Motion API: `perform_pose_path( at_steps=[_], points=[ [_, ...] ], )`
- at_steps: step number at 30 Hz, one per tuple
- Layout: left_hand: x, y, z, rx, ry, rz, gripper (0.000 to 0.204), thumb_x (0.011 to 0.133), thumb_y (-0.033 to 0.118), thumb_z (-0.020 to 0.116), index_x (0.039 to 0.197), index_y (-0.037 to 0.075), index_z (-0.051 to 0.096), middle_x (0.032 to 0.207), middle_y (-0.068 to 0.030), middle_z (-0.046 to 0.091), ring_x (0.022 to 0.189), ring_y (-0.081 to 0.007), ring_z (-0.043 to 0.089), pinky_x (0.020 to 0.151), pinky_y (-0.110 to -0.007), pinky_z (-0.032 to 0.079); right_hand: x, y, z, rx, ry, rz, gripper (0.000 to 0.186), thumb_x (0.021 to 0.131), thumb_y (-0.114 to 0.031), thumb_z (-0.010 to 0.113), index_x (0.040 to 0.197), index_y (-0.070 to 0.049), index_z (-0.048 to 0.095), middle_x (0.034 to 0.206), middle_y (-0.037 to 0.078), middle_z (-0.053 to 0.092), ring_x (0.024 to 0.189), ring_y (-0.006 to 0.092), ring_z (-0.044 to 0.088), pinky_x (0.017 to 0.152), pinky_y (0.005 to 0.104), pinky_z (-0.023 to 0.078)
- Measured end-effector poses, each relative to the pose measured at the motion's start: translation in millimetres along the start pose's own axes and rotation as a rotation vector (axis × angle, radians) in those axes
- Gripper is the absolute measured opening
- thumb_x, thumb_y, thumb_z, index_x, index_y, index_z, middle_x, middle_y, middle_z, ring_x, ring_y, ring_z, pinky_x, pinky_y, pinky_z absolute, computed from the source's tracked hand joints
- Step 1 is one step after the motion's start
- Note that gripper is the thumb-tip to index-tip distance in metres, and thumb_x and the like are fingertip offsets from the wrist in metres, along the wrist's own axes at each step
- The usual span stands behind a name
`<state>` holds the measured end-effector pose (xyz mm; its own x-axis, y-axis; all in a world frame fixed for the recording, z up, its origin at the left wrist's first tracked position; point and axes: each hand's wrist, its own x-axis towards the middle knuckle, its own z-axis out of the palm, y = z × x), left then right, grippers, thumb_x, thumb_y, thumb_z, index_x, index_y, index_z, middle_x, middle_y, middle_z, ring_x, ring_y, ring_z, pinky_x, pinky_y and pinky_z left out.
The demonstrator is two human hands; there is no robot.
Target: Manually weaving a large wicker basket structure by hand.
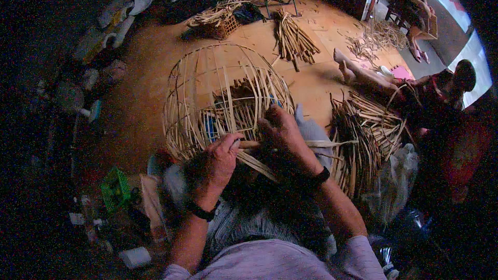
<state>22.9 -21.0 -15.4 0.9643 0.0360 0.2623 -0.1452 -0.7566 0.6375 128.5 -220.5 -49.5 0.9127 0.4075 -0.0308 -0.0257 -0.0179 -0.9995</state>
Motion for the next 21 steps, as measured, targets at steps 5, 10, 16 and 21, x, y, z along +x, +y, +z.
perform_pose_path(
  at_steps=[5, 10, 16, 21],
  points=[
    [-16, -2, -14, -0.146, 0.185, -0.023, 0.021, 0.099, 0.001, 0.062, 0.118, 0.006, 0.07, 0.108, -0.0182, 0.074, 0.102, -0.0379, 0.072, 0.088, -0.043, 0.057, 1, -2, 15, -0.141, 0.019, -0.237, 0.026, 0.093, -0.006, 0.073, 0.113, 0.0, 0.057, 0.09, 0.012, 0.071, 0.079, 0.0225, 0.065, 0.07, 0.0366, 0.052],
    [-27, -48, -25, -0.302, 0.173, -0.092, 0.016, 0.103, 0.008, 0.063, 0.116, 0.006, 0.071, 0.107, -0.0119, 0.076, 0.1, -0.027, 0.073, 0.089, -0.037, 0.055, 8, -8, 40, -0.333, -0.026, -0.26, 0.034, 0.084, -0.006, 0.073, 0.114, -0.003, 0.057, 0.088, 0.021, 0.069, 0.078, 0.0441, 0.066, 0.069, 0.0442, 0.053],
    [-27, -66, -33, -0.305, 0.133, -0.151, 0.018, 0.107, 0.012, 0.059, 0.118, 0.005, 0.071, 0.113, -0.0105, 0.075, 0.107, -0.0227, 0.07, 0.096, -0.035, 0.052, 28, 9, 53, -0.356, -0.037, -0.245, 0.029, 0.088, -0.01, 0.071, 0.112, -0.004, 0.055, 0.086, 0.024, 0.067, 0.083, 0.0502, 0.066, 0.069, 0.0499, 0.052],
    [-35, -57, -43, -0.253, 0.001, -0.132, 0.032, 0.111, 0.016, 0.044, 0.13, 0.004, 0.066, 0.126, -0.0138, 0.071, 0.121, -0.0297, 0.066, 0.11, -0.039, 0.046, -6, -13, 46, -0.635, 0.135, -0.444, 0.037, 0.084, -0.009, 0.072, 0.117, -0.006, 0.055, 0.097, 0.021, 0.065, 0.089, 0.0492, 0.066, 0.07, 0.0524, 0.052]
  ],
)
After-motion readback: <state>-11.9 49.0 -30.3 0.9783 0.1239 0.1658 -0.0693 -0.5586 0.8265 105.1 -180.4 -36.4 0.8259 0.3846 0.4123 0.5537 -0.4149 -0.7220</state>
